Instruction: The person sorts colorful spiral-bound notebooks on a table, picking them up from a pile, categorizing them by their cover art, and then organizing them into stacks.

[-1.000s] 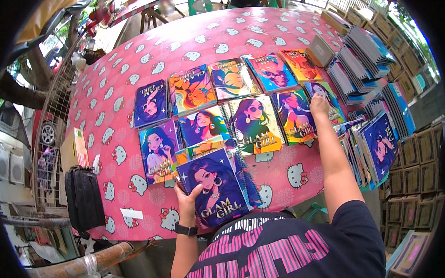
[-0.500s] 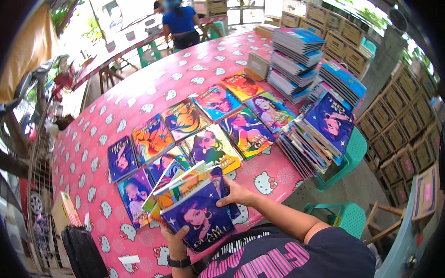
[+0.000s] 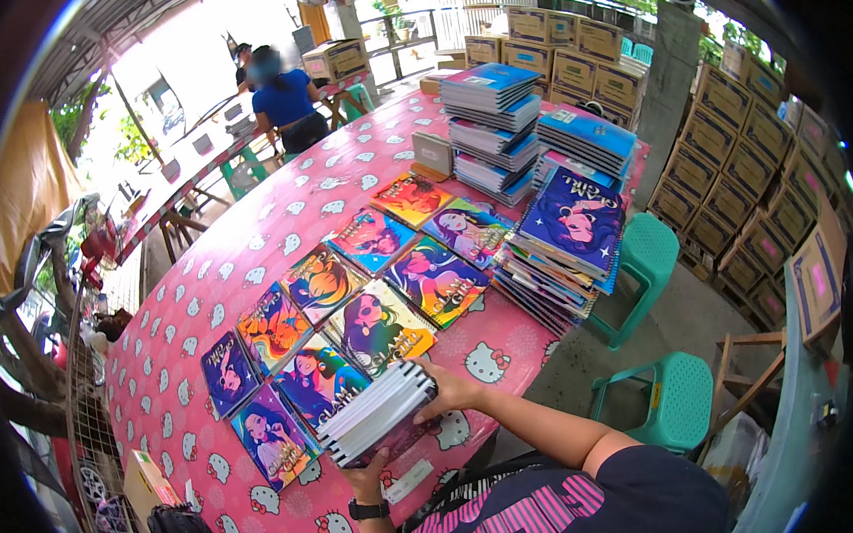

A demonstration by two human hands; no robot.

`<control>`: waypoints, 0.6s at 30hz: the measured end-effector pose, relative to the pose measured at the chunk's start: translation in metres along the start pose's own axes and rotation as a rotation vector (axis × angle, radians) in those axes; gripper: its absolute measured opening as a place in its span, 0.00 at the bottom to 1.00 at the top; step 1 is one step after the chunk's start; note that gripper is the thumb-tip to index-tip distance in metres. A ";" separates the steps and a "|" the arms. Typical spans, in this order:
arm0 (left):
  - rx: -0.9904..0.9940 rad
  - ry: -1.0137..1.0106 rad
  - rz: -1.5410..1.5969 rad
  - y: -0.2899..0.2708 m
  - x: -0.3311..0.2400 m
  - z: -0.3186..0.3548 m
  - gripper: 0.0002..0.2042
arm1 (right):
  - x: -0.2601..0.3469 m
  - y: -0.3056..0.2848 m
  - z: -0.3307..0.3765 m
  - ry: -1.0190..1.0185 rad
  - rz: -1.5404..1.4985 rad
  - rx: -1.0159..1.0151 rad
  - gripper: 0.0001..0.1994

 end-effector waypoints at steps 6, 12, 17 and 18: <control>-0.066 -0.107 0.040 0.009 -0.011 0.000 0.27 | 0.018 0.001 0.007 -0.131 0.038 -0.080 0.49; 0.077 -0.112 -0.131 0.017 0.023 0.001 0.31 | -0.009 -0.020 0.033 -0.096 0.270 -0.054 0.46; 0.088 -0.297 -0.022 0.056 -0.016 -0.022 0.29 | -0.005 -0.038 0.041 -0.100 0.272 -0.079 0.45; 0.099 -0.277 -0.047 0.059 -0.029 -0.028 0.28 | 0.024 -0.043 0.043 -0.068 0.253 -0.074 0.45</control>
Point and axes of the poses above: each hand's wrist, its own z-axis away from the middle knuckle, its own y-axis out of the palm, x = y × z, the point moved 5 cm from there along -z, towards the middle knuckle, and after that the axes turned 6 degrees about x, right-handed, at the moved point
